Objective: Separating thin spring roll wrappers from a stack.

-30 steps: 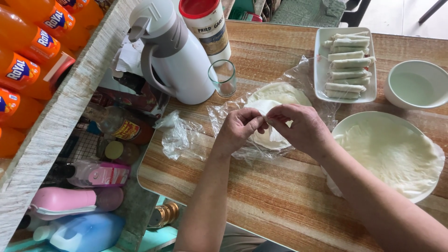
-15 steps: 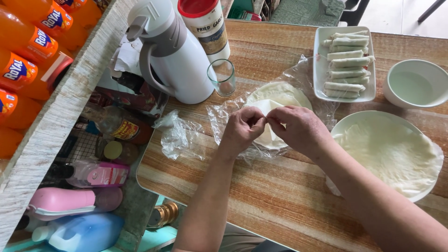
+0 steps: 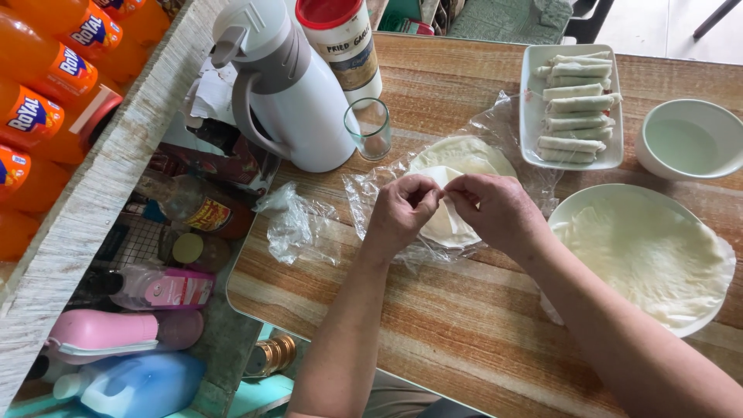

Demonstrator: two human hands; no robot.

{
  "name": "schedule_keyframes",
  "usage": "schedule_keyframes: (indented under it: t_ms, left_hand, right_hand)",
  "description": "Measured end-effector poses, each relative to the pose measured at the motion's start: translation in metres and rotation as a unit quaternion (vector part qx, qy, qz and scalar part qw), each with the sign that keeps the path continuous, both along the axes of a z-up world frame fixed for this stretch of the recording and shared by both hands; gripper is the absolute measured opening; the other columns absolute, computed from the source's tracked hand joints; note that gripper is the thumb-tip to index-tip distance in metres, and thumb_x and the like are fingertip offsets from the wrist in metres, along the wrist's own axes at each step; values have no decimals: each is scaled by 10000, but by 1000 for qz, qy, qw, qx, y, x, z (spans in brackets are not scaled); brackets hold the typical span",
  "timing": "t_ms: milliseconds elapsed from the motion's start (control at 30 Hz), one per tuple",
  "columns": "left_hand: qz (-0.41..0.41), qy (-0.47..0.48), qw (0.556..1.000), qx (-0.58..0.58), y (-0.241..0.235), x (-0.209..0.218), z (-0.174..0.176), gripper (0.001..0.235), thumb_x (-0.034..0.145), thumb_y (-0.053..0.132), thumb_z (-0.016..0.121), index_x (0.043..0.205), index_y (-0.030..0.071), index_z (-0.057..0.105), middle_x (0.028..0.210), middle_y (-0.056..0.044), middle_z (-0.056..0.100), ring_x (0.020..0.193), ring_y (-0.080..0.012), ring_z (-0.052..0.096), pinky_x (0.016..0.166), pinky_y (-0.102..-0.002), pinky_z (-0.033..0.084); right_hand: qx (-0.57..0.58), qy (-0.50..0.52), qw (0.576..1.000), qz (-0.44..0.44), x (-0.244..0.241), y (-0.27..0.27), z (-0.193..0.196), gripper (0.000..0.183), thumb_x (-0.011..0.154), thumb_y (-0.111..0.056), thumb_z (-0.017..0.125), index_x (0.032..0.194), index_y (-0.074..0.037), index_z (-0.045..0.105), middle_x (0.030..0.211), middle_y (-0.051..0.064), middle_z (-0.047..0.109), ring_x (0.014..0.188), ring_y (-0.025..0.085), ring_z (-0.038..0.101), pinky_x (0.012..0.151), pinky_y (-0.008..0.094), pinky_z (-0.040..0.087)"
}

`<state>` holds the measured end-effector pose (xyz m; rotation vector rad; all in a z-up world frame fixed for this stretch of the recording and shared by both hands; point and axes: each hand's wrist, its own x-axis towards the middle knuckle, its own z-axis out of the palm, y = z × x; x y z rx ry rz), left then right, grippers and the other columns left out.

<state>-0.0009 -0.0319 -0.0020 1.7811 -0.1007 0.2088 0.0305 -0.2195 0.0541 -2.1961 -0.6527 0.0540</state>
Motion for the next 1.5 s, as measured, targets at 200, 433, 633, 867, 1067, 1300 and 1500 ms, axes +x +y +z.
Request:
schedule_keyframes:
  t_ms: [200,433,633,867,1067,1300,1500]
  left_hand:
    - [-16,-12,999,-41,0,-1,4,149,923,165,770,980,34,725,851,-1,707,775,-63,639,717,-233,562]
    - [4,-13,1000,18,3,2,-5,205,924,233,752,959,33,733,841,-17,715,757,-76,647,697,-244,568]
    - [19,174,984,29,4,5,-11,390,990,409,602,1071,37,685,891,-95,727,799,-170,712,711,-315,619]
    - [-25,125,958,-258,21,15,-34,425,980,323,603,1254,-1,624,1128,-170,696,1013,-233,709,877,-377,641]
    - [-25,152,887,-436,26,15,-58,310,903,121,674,1177,0,596,1095,-155,665,997,-284,701,899,-438,645]
    - [-92,102,862,-488,17,3,-25,404,830,227,687,1178,23,664,1076,-128,691,1005,-248,694,927,-383,607]
    - [-5,52,916,-397,32,11,-33,324,993,340,711,1125,51,649,1011,-75,649,907,-199,697,791,-370,645]
  right_hand:
    - [45,16,999,2,1,0,-10,145,907,-175,726,1004,-71,755,846,111,776,708,182,750,674,338,596]
    - [30,4,1000,5,-2,3,-9,135,909,-170,724,988,-65,754,861,112,775,737,195,764,683,348,602]
    - [0,-96,994,50,-5,4,-13,112,938,-156,706,1003,-68,731,909,117,759,842,270,737,753,399,584]
    - [9,-101,994,-26,21,-9,-40,355,943,-260,682,1220,-49,618,1229,184,662,1166,293,635,1018,410,532]
    - [117,193,967,-118,59,-34,-52,534,1031,-356,542,1434,-7,505,1423,195,607,1325,300,569,1118,429,453]
    - [314,410,855,43,53,-33,-66,423,989,-253,583,1357,-44,594,1279,58,675,1185,168,610,1042,361,490]
    - [148,287,942,-87,56,-41,-66,305,1070,-225,645,1131,71,693,956,118,653,847,203,575,787,369,513]
